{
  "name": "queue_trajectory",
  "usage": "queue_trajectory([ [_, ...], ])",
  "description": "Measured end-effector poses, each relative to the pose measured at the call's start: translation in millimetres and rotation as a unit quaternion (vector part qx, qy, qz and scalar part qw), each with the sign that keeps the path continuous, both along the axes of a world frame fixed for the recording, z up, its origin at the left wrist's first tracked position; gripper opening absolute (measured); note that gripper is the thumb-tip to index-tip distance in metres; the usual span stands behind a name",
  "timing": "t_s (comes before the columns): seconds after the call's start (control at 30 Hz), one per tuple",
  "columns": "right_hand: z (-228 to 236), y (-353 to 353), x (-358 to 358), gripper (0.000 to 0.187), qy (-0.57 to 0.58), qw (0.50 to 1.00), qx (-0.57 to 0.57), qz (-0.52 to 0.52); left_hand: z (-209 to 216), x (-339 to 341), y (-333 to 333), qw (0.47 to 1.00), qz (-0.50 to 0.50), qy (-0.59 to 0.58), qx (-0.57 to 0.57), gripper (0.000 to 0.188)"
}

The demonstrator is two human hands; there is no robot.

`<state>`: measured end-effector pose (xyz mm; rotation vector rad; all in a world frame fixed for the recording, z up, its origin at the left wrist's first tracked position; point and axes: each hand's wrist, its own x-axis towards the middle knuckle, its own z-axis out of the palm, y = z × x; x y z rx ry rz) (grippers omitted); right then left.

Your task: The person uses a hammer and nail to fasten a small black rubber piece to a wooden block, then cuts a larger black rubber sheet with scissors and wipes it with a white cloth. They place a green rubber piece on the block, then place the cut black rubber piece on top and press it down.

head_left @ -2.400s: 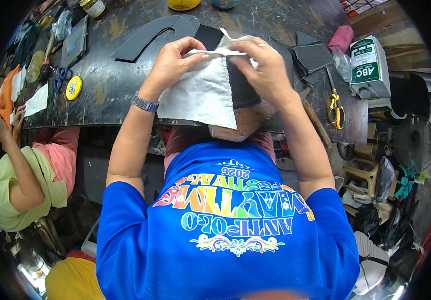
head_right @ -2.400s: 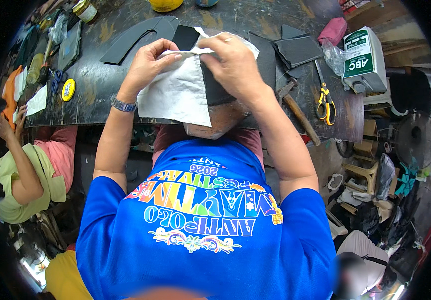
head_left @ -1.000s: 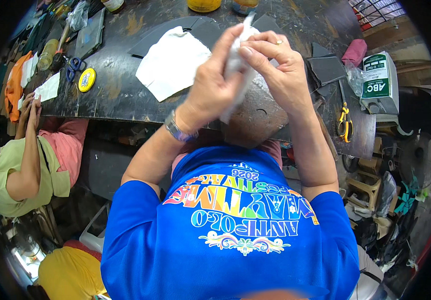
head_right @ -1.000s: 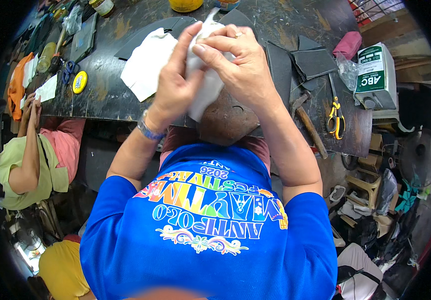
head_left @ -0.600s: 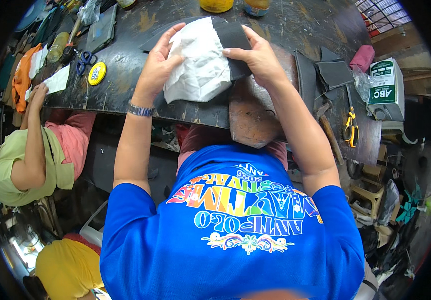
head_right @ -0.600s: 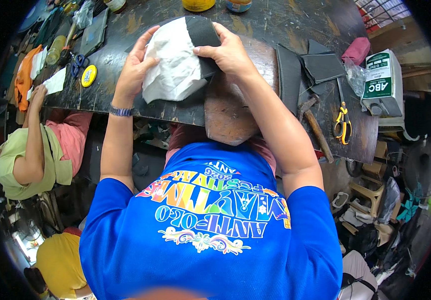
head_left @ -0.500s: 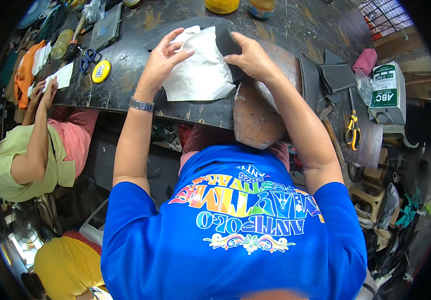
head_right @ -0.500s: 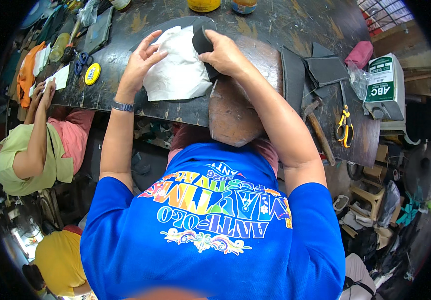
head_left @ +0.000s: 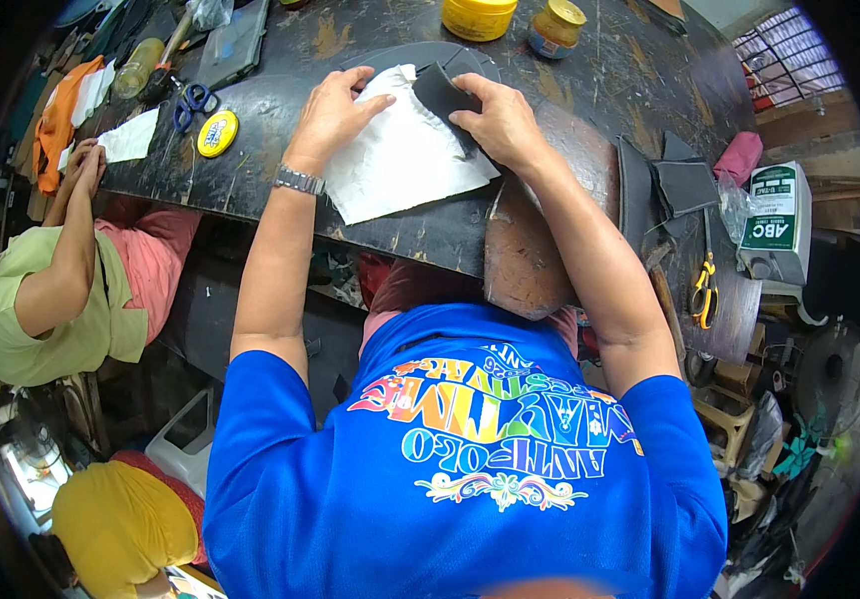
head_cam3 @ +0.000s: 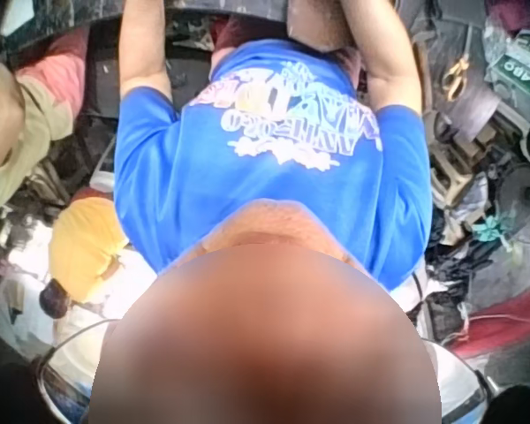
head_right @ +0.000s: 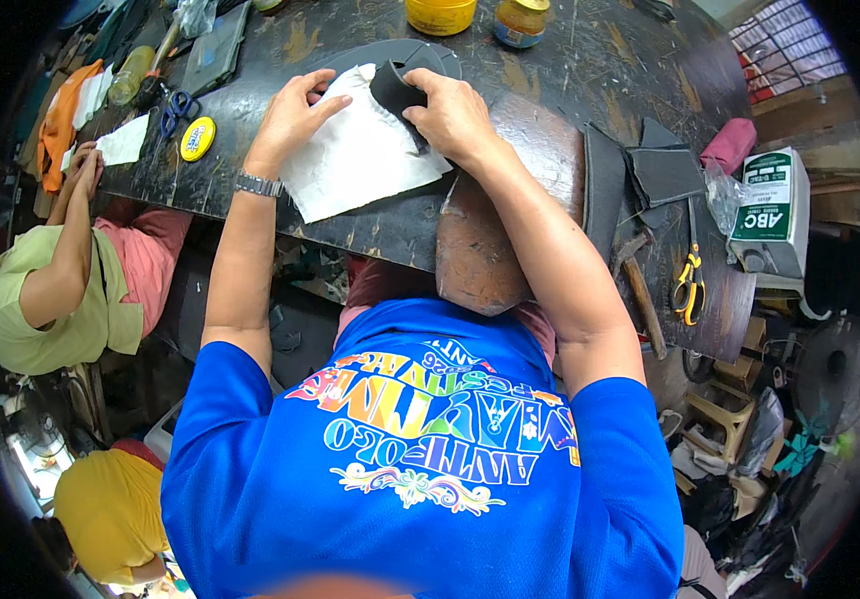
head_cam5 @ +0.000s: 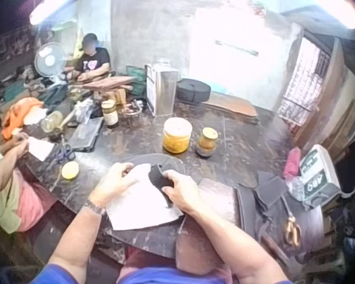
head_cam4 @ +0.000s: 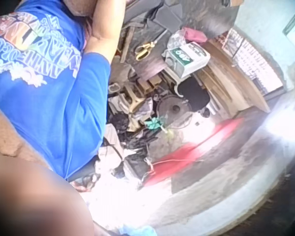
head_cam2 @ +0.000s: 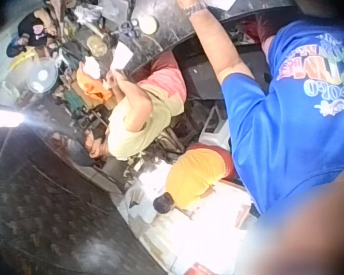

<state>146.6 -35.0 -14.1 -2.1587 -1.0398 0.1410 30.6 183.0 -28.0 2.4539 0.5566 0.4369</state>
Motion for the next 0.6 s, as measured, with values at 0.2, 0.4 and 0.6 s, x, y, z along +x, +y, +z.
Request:
queue_trajectory([
  [0.2,-2,0,-3,0.039,-0.004,1.000,0.003,-0.020,-1,11,5,0.999,-0.017,0.030,-0.034,0.057],
  [0.4,-1,-4,4,0.038,0.001,0.999,0.004,-0.050,-1,13,5,0.998,-0.050,0.015,-0.038,0.039],
  [0.6,6,-17,8,0.044,0.032,0.983,0.181,0.028,17,-9,-3,0.951,-0.199,-0.111,-0.209,0.012],
])
